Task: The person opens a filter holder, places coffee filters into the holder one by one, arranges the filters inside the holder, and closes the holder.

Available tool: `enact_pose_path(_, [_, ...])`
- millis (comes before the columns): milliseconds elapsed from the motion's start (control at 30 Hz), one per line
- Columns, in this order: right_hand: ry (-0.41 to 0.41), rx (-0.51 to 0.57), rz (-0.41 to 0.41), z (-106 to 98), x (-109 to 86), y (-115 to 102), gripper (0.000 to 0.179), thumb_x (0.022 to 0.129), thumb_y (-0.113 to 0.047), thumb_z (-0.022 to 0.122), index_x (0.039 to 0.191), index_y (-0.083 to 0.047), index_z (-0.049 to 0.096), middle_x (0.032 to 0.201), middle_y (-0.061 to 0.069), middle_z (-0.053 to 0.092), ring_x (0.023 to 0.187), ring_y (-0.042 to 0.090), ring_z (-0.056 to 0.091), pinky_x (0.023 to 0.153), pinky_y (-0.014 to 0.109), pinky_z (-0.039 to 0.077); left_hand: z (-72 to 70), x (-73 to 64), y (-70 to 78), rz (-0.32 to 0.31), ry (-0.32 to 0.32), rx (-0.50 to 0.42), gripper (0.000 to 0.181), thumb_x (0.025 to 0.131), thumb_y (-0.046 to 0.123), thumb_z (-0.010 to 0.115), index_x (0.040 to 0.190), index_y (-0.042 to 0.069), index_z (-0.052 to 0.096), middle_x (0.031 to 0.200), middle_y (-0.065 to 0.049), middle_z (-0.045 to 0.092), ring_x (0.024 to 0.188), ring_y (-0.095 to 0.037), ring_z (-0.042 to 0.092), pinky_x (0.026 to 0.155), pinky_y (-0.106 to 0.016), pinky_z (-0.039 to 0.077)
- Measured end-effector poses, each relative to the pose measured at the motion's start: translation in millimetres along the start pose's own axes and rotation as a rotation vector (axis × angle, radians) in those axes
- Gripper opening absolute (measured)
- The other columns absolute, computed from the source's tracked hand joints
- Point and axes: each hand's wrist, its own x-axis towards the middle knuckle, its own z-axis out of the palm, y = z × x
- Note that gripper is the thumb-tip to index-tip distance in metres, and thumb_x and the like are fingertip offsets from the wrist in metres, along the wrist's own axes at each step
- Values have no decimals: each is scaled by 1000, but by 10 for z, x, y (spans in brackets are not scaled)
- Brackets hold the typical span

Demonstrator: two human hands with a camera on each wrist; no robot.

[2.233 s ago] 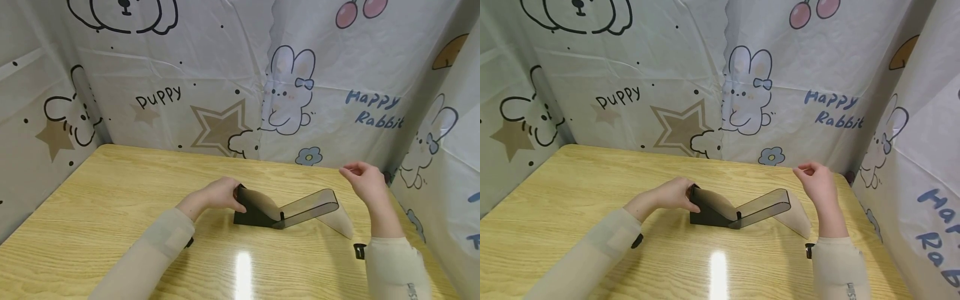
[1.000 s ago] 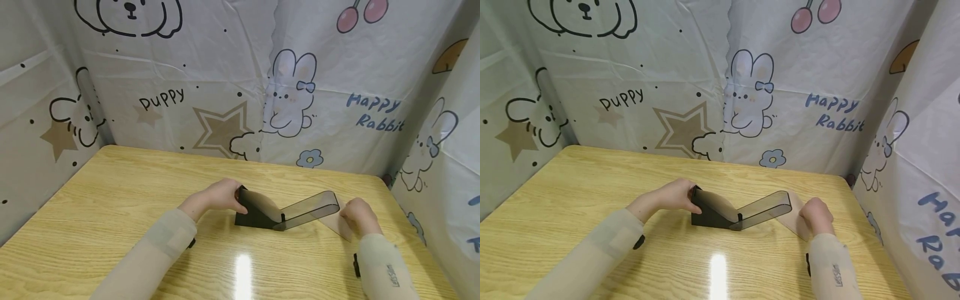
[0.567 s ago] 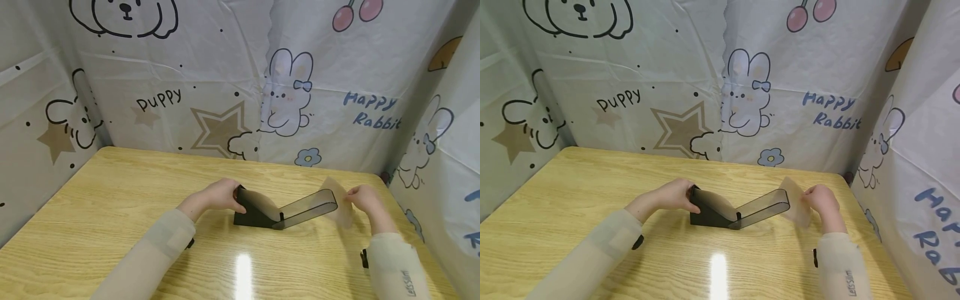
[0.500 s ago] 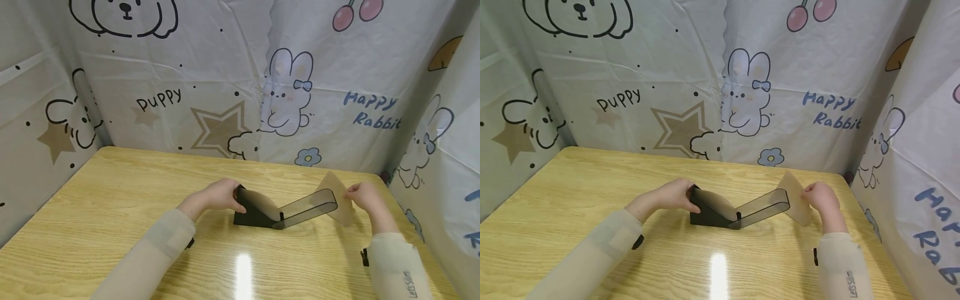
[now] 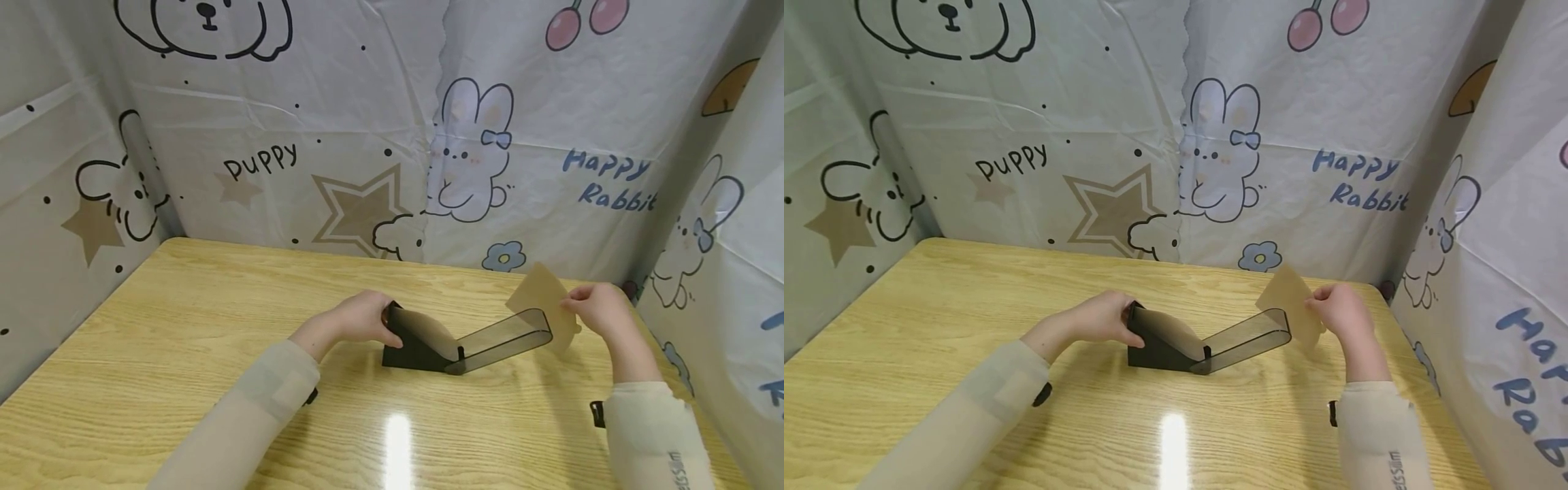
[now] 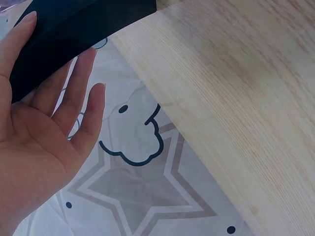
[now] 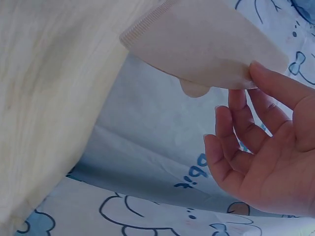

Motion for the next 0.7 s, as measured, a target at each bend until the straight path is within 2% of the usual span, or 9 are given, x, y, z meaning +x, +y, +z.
enact_pose_path(233, [16,11,37,-93,-44,-109,35,92,-23,55,109,7,60,115,30,58,97,41,54,75,49,43,-8,-4,16,-2,2,9,38,73,25,80,68,13,45,66,2,46,59,-10,40,56,-22,35])
enact_pose_path(433, [118,41,-9,-120,-88,-197,33,93,-22,56,108,7,62,109,29,61,94,40,57,72,45,46,-12,-6,20,2,3,11,36,73,25,80,68,12,46,66,2,48,60,-10,41,57,-22,36])
enact_pose_path(600, [202,79,-58,-130,-127,-280,34,93,-22,57,110,8,61,109,29,62,95,40,58,75,48,47,-10,-8,15,3,5,11,37,73,25,80,68,12,46,66,1,47,59,-10,41,56,-22,36])
enact_pose_path(700, [246,82,-81,-143,-148,-321,33,93,-23,57,107,7,63,107,28,64,94,38,59,73,44,47,-12,-10,22,-3,2,12,37,73,25,80,68,12,46,65,1,47,59,-10,40,56,-22,35])
